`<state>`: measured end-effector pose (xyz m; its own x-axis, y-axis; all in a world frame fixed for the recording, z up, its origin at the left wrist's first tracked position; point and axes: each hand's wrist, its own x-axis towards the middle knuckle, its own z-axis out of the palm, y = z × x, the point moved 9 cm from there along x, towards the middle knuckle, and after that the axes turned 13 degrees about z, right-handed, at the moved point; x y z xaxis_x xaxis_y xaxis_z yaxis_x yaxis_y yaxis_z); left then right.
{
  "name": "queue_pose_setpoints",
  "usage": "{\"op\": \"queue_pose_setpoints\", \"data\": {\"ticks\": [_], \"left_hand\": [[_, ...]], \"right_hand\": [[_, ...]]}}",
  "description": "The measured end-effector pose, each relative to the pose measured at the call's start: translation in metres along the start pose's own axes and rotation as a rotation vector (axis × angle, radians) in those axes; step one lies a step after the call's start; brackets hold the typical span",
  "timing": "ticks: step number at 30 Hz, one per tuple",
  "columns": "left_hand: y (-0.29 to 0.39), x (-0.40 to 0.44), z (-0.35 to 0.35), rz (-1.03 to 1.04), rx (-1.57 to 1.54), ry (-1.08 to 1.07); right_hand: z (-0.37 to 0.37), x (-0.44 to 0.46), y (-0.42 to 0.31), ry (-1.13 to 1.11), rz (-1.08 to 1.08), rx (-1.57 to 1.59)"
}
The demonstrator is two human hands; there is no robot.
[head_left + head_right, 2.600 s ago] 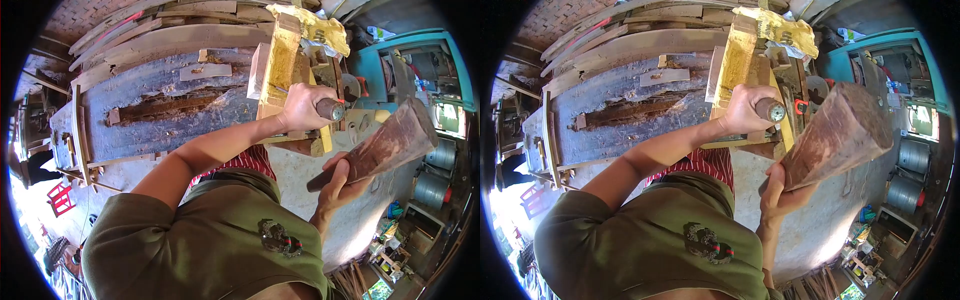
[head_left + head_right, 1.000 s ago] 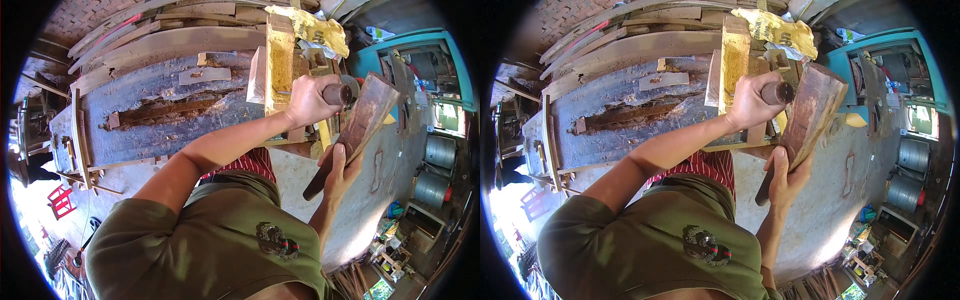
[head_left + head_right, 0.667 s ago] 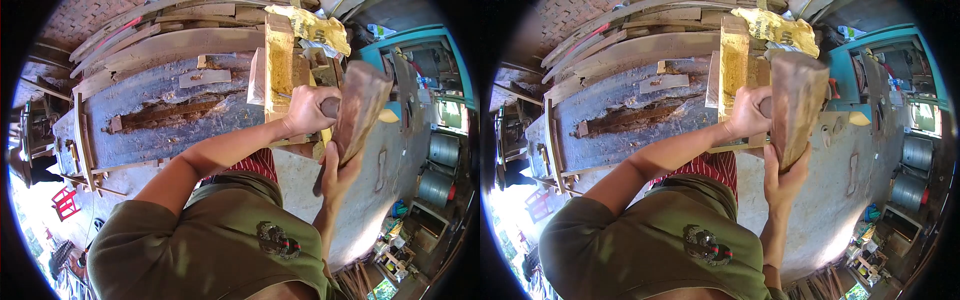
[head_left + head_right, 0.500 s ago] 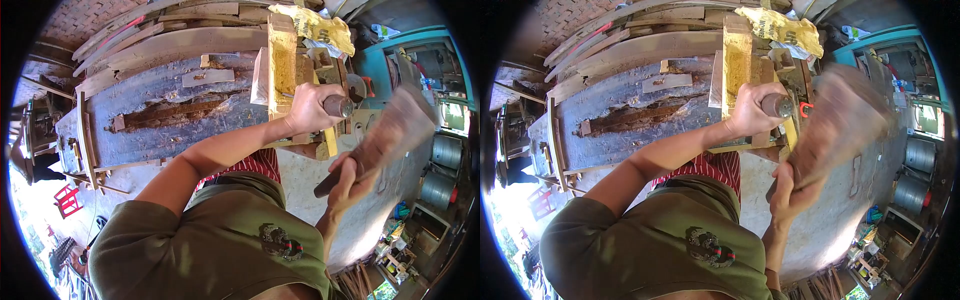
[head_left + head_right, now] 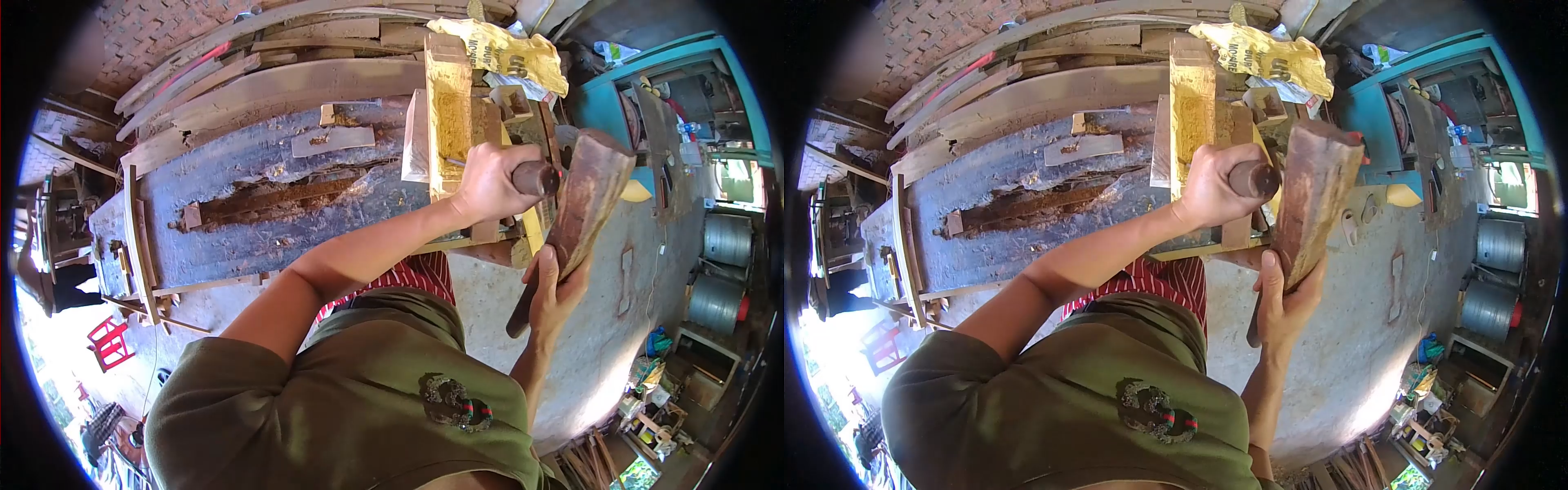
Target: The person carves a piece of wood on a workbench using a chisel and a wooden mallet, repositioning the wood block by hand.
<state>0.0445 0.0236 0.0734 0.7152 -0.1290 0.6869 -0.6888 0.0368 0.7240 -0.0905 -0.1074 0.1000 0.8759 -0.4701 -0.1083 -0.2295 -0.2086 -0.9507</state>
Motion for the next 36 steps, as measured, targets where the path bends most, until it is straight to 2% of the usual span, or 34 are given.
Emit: {"op": "queue_pose_setpoints", "data": {"ticks": [3, 4, 6, 8, 9, 12, 13, 14, 16, 17, 20, 22, 23, 24, 26, 31, 34, 36], "left_hand": [[-0.004, -0.006, 0.003, -0.026, 0.008, -0.065], [-0.002, -0.007, 0.006, -0.024, 0.02, -0.112], [0.003, -0.01, 0.007, 0.039, -0.031, -0.059], [0.006, -0.014, 0.011, 0.053, -0.031, -0.084], [0.008, -0.016, 0.013, 0.063, -0.015, -0.106], [0.008, -0.017, 0.013, 0.092, 0.004, -0.099], [0.007, -0.015, 0.013, 0.068, 0.008, -0.109], [0.006, -0.014, 0.014, 0.069, 0.008, -0.106], [0.005, -0.015, 0.012, 0.069, -0.005, -0.059], [0.005, -0.018, 0.01, 0.063, -0.006, -0.059], [0.009, -0.012, 0.01, 0.105, -0.017, -0.078], [0.001, -0.002, 0.003, 0.076, -0.062, 0.033], [-0.011, 0.001, 0.003, -0.01, -0.07, 0.026], [-0.011, 0.009, -0.001, -0.012, -0.07, 0.03], [-0.024, 0.02, -0.006, -0.188, -0.122, -0.008], [-0.019, 0.014, -0.006, -0.164, -0.185, 0.002], [-0.017, 0.004, 0.003, -0.152, -0.12, -0.079], [-0.006, 0.004, 0.006, -0.053, -0.107, -0.074]], "right_hand": [[0.008, -0.001, 0.005, -0.07, 0.076, -0.004], [0.007, -0.005, -0.008, -0.013, 0.008, 0.006], [0.005, -0.008, -0.022, 0.048, -0.061, 0.022], [-0.005, -0.018, -0.043, 0.148, -0.294, 0.053], [-0.006, -0.017, -0.043, 0.154, -0.302, 0.057], [0.008, -0.003, -0.017, 0.012, -0.018, -0.294], [0.005, -0.002, -0.018, 0.029, 0.015, -0.319], [0.004, -0.003, -0.016, 0.029, 0.013, -0.321], [-0.005, -0.013, -0.03, 0.156, -0.139, -0.197], [-0.006, -0.018, -0.026, 0.12, -0.016, -0.074], [0.009, -0.003, -0.007, 0.02, -0.012, -0.224], [0.008, 0.001, -0.012, 0.034, -0.061, -0.257], [0.008, 0.001, -0.013, 0.02, -0.009, -0.158], [0.008, 0.002, -0.012, 0.005, 0.04, -0.06], [0.006, 0.001, -0.009, -0.001, 0.029, -0.009], [0.001, 0.003, 0.001, -0.001, 0.056, -0.004], [0.0, 0.0, -0.002, 0.017, 0.066, 0.012], [0.001, -0.003, -0.011, 0.036, 0.054, 0.063]]}}
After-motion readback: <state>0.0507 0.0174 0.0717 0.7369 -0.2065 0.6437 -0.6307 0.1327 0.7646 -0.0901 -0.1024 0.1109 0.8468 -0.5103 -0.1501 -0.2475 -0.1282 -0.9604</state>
